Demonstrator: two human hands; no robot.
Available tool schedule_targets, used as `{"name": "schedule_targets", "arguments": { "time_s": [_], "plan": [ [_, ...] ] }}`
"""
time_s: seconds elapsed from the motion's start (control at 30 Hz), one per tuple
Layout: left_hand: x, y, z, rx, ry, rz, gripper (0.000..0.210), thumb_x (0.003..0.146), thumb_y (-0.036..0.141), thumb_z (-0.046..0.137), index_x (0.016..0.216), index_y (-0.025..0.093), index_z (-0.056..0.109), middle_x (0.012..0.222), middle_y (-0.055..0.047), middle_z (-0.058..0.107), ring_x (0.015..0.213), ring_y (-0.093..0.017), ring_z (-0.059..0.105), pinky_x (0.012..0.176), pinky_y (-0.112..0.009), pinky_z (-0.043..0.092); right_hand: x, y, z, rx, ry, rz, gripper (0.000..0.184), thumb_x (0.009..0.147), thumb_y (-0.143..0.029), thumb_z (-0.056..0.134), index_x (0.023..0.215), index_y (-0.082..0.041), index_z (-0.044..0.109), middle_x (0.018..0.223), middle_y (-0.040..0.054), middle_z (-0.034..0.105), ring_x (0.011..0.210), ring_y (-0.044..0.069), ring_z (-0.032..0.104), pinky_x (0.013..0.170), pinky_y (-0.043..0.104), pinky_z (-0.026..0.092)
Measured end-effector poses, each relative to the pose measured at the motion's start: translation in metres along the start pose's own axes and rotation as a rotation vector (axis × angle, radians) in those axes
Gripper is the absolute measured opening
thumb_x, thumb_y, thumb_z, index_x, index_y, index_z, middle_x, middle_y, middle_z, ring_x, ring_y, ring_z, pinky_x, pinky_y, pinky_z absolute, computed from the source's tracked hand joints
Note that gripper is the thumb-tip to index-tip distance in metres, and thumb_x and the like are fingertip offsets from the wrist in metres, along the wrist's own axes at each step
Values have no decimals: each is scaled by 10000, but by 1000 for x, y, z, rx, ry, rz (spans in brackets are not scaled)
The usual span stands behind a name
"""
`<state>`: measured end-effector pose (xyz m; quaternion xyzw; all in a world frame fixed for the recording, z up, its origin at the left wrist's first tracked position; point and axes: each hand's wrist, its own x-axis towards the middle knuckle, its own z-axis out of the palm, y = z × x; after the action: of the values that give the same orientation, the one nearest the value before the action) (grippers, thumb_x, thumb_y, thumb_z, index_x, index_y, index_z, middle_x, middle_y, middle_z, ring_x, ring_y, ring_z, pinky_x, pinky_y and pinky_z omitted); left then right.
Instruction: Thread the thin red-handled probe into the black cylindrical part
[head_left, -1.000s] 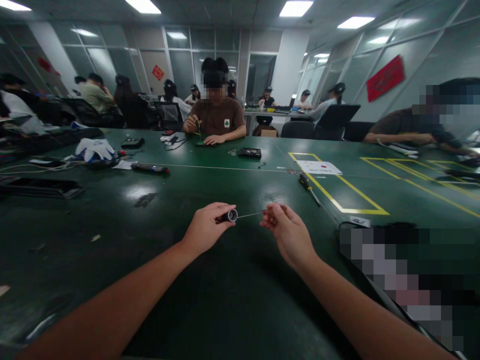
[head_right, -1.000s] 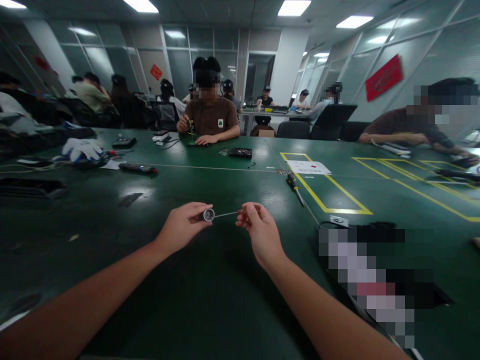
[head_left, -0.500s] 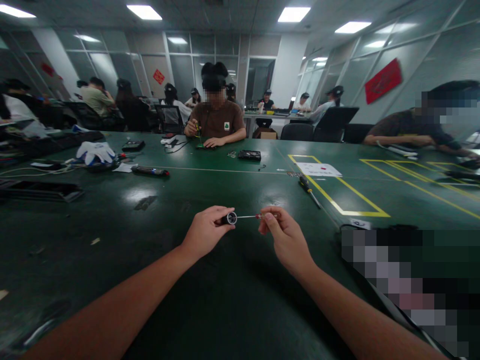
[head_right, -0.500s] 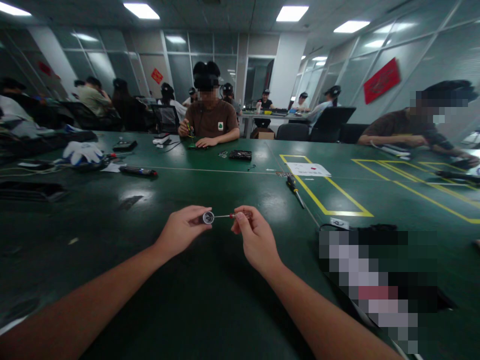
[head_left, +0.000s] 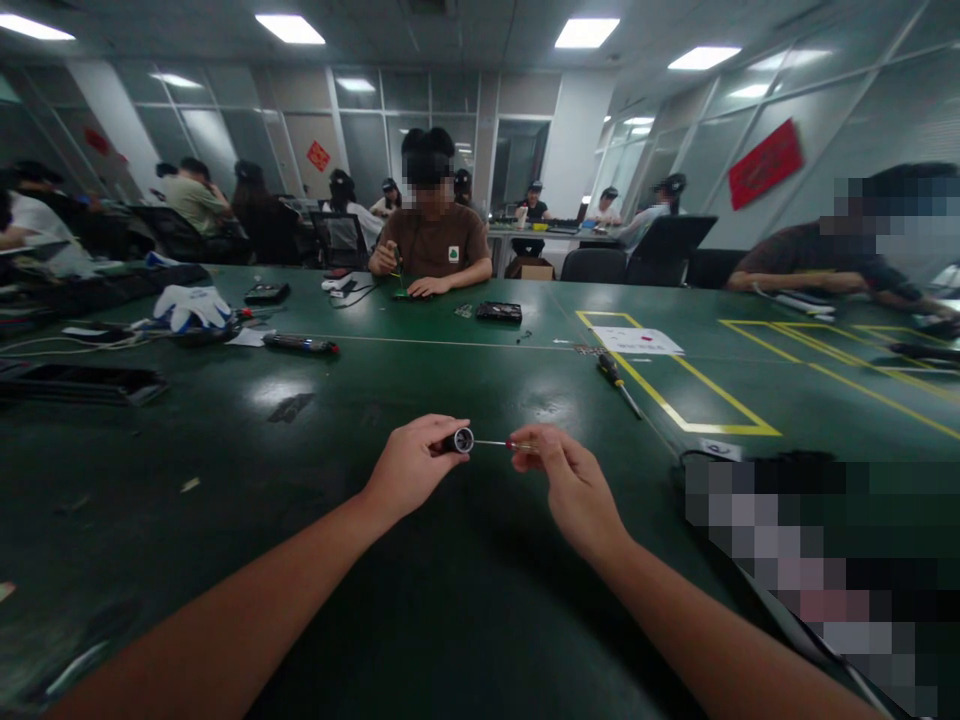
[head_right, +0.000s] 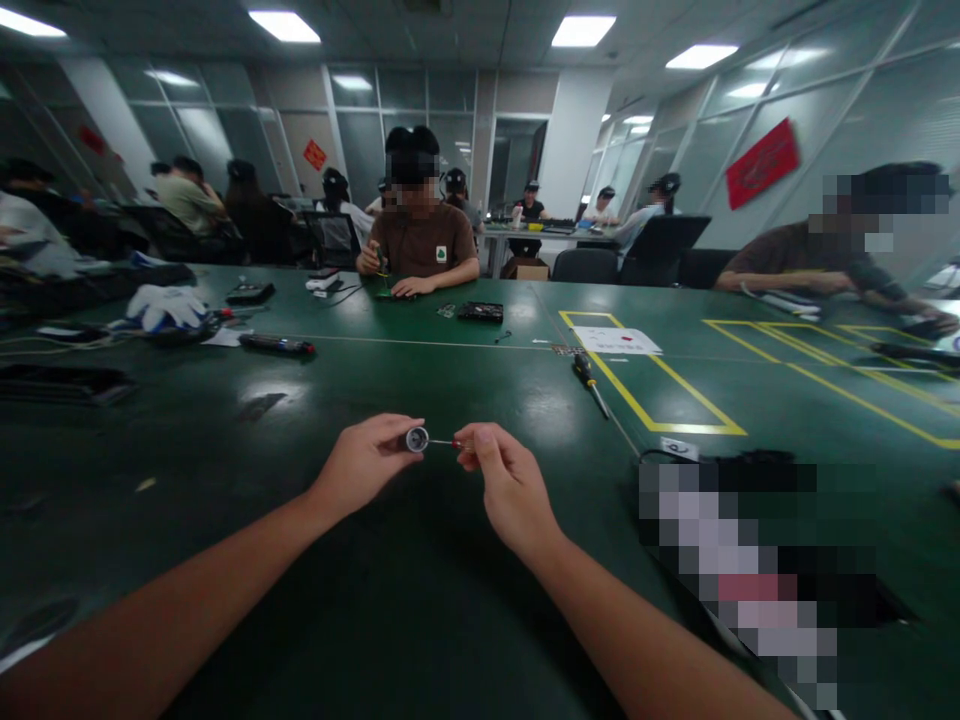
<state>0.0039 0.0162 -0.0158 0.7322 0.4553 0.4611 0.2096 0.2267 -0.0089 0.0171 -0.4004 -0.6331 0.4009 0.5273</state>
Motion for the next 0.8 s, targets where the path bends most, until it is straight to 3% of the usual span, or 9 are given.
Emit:
{"name": "schedule_targets", "arguments": {
  "time_s": [0.13, 0.23, 0.47, 0.67, 0.8],
  "plan": [
    [0, 0, -1, -5, -2, -11, 458, 778, 110, 797, 1211, 249, 740, 1183, -48, 732, 1041, -205, 708, 938, -385, 604, -1, -2, 2, 51, 28, 67, 291, 935, -505, 639, 1045, -248, 721, 878, 27, 729, 801, 204, 669, 805, 369, 528],
    [0, 0, -1, -1, 7, -8, 455, 777, 110, 797, 1205, 252, 743, 1178, -47, 734, 1041, -207, 707, 934, -387, 604, 0, 0, 3, 171, 79, 121, 255, 868, -449, 741, 1012, -244, 694, 868, 20, 734, 810, 200, 676, 822, 367, 534],
    [0, 2, -2, 14, 9, 4, 437, 785, 120, 781, 1201, 253, 746, 1184, -53, 736, 1039, -216, 713, 931, -399, 608, 4, 12, 4, 266, 109, 198, 276, 857, -469, 753, 985, -225, 734, 912, 44, 739, 846, 196, 676, 859, 376, 536],
    [4, 5, -7, 71, 33, 97, 400, 816, 125, 751, 1193, 260, 750, 1190, -53, 741, 1093, -225, 700, 994, -419, 573, 14, 15, -2, 635, 38, 527, 235, 879, -428, 698, 800, -208, 693, 717, 30, 636, 667, 187, 622, 759, 394, 579],
    [4, 6, -7, 66, 29, 55, 408, 801, 124, 773, 1191, 239, 748, 1181, -57, 739, 1063, -216, 706, 961, -402, 589, 14, 15, -2, 615, 123, 378, 197, 846, -399, 749, 879, -209, 708, 795, 21, 659, 734, 171, 624, 757, 343, 563]
  ]
}}
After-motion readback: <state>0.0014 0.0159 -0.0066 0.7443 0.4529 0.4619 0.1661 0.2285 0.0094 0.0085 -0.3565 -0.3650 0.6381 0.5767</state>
